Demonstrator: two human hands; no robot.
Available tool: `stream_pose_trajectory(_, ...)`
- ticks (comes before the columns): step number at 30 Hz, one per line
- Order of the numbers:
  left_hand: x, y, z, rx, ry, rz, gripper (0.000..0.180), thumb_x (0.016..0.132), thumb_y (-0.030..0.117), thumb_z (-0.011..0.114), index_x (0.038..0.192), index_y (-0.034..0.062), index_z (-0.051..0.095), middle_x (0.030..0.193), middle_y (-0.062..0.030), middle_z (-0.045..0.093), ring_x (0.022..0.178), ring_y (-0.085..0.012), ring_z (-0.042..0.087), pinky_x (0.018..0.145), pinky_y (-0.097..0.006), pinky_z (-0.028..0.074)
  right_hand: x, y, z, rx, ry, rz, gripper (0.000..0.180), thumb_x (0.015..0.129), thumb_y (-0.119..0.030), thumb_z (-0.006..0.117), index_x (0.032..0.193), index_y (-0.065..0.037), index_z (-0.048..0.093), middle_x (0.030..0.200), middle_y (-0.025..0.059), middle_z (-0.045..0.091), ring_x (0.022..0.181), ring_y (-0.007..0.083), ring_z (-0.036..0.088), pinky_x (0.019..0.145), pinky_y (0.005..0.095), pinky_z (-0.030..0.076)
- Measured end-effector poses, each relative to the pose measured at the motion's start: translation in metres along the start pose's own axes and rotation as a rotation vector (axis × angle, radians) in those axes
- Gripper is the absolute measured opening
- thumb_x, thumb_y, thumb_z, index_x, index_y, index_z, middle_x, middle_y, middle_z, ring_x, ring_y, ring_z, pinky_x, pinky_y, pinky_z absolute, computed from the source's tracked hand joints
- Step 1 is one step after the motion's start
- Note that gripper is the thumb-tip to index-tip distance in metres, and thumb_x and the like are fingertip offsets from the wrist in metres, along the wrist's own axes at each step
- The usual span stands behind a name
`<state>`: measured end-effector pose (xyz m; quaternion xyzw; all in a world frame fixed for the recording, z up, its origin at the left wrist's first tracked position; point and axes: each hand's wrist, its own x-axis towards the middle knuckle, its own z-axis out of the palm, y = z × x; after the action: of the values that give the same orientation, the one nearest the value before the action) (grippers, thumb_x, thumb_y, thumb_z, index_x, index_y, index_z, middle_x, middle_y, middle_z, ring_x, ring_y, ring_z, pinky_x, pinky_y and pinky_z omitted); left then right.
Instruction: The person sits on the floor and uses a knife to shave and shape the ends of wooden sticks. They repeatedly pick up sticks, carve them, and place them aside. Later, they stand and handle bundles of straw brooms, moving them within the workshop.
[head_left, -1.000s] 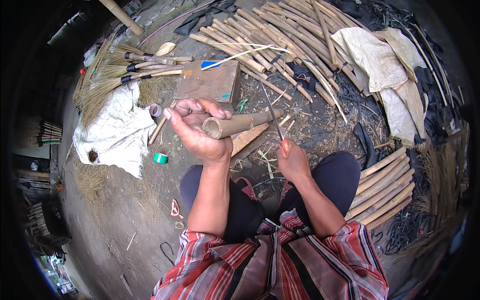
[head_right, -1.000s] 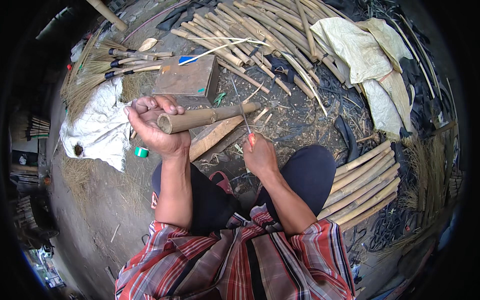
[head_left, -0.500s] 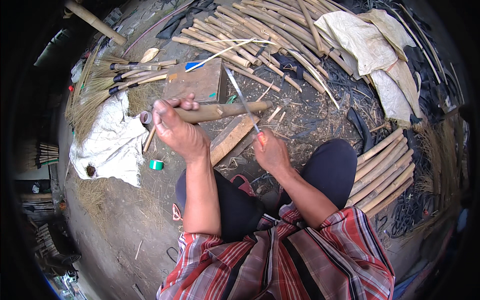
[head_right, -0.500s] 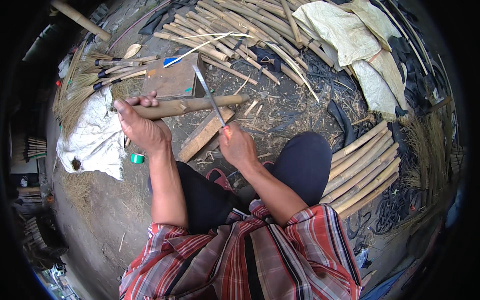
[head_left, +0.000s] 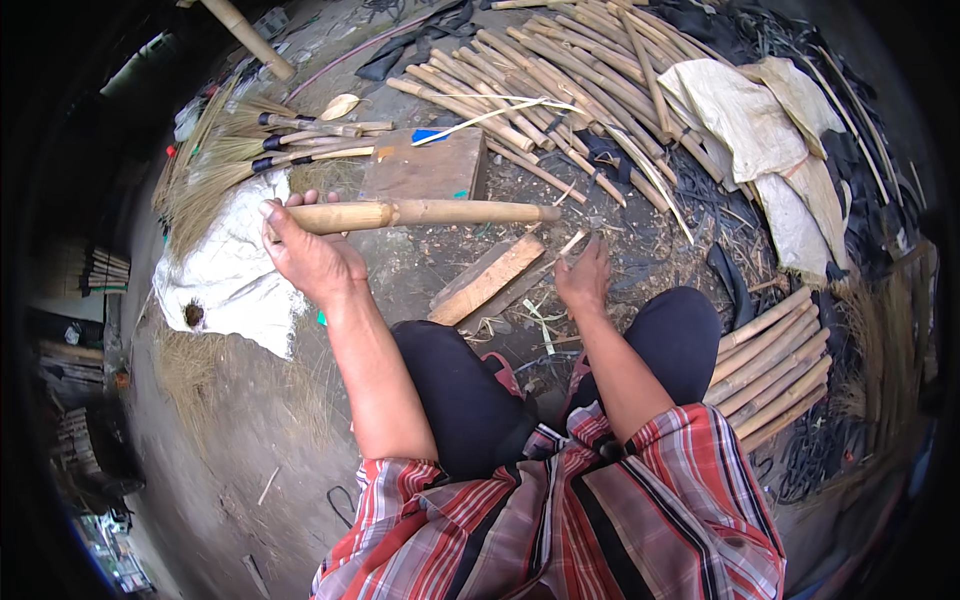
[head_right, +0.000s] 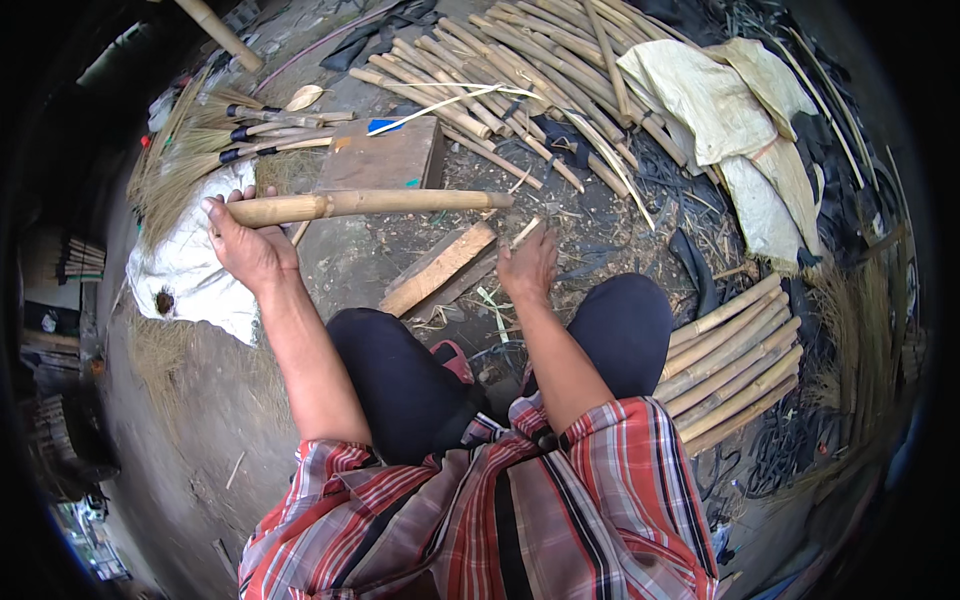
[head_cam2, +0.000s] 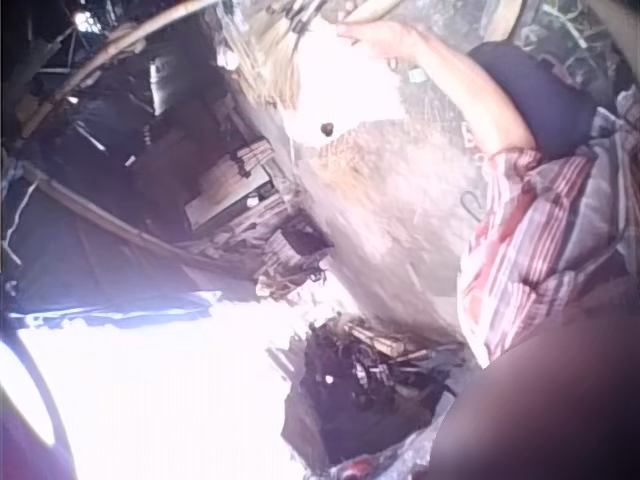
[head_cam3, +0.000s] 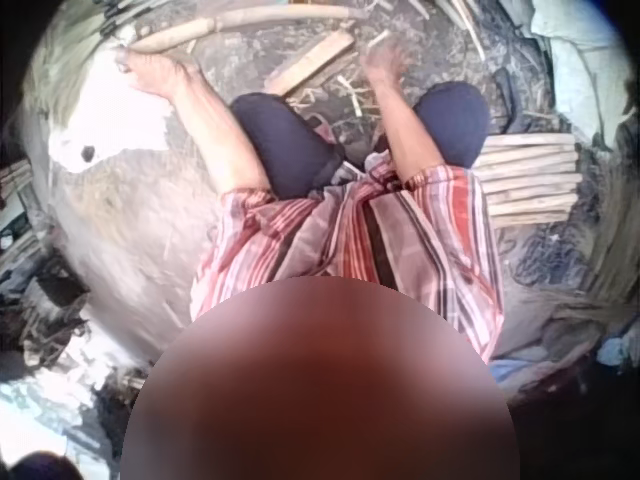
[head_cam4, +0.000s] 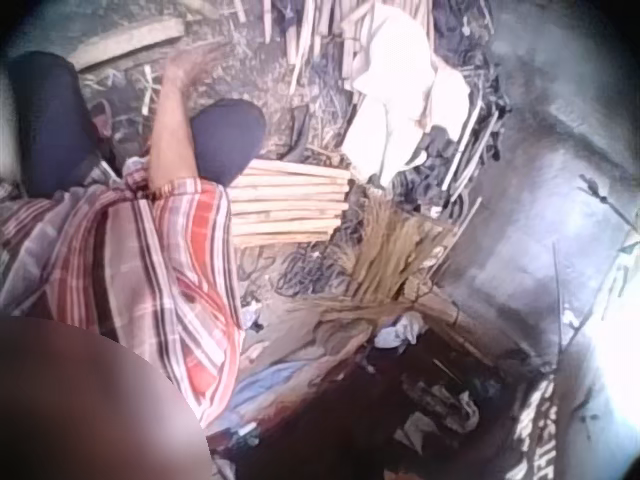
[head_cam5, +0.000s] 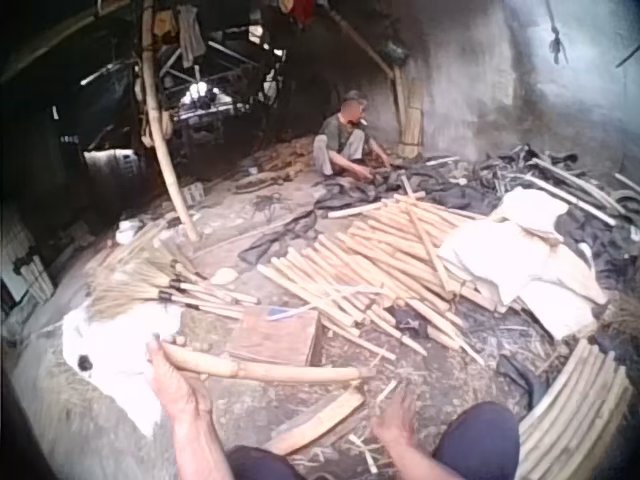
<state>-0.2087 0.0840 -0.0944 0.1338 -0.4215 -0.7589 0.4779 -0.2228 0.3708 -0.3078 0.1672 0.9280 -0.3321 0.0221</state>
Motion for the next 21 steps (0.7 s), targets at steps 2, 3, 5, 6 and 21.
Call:
stream_pose_trajectory(2, 0.013, 0.023, -0.014, -0.062, 0.024, -0.024, 0.038, 0.105, 0.038, 0.058, 0.117, 0.0035, 0.047, 0.102, -0.0103, 0.054, 0.098, -0.026, 0.056, 0.098, -0.064, 0.049, -0.004, -0.019, -0.018, -0.12, 0.163, -0.28, 0.082, 0.087, -0.027, 0.078, 0.152, -0.003, 0.034, 0.162, 0.0232, 0.03, 0.152, 0.0391, 0.025, 0.117, 0.0651, 0.025)
stream_pose_trajectory(3, 0.016, 0.032, -0.021, -0.115, 0.023, -0.074, 0.039, 0.105, 0.039, 0.058, 0.117, 0.0036, 0.048, 0.102, -0.0103, 0.054, 0.098, -0.0262, 0.056, 0.099, -0.064, 0.049, -0.004, -0.03, -0.031, -0.183, 0.298, -0.442, 0.082, 0.085, -0.025, 0.079, 0.151, -0.004, 0.037, 0.161, 0.0218, 0.033, 0.151, 0.0392, 0.027, 0.117, 0.0676, 0.024)
stream_pose_trajectory(5, 0.022, 0.044, -0.029, -0.237, 0.008, -0.182, 0.039, 0.105, 0.04, 0.057, 0.116, 0.0038, 0.048, 0.103, -0.0103, 0.053, 0.098, -0.0265, 0.056, 0.101, -0.065, 0.048, 0.003, -0.048, -0.063, -0.27, 0.321, -0.537, 0.078, 0.083, -0.024, 0.081, 0.148, -0.005, 0.041, 0.154, 0.0185, 0.041, 0.146, 0.0367, 0.035, 0.116, 0.0684, 0.025)
stream_pose_trajectory(6, 0.021, 0.046, -0.031, -0.239, 0.008, -0.232, 0.041, 0.105, 0.041, 0.057, 0.118, 0.0035, 0.048, 0.108, -0.0113, 0.053, 0.103, -0.0282, 0.056, 0.102, -0.065, 0.046, 0.007, -0.054, -0.081, -0.341, 0.379, -0.616, 0.076, 0.082, -0.023, 0.081, 0.146, -0.006, 0.044, 0.151, 0.0169, 0.045, 0.144, 0.0354, 0.039, 0.115, 0.0688, 0.026)
stream_pose_trajectory(21, -0.007, -0.037, -0.042, 0.067, -0.318, -0.623, 0.073, 0.103, 0.051, 0.054, 0.147, -0.0052, 0.041, 0.153, -0.0269, 0.04, 0.143, -0.0391, 0.041, 0.119, -0.056, 0.033, -0.059, 0.218, -0.219, 0.219, 0.489, 0.391, 0.053, 0.092, -0.047, 0.068, 0.108, 0.003, 0.067, 0.095, 0.0265, 0.073, 0.091, 0.0397, 0.072, 0.079, 0.0454, 0.054)
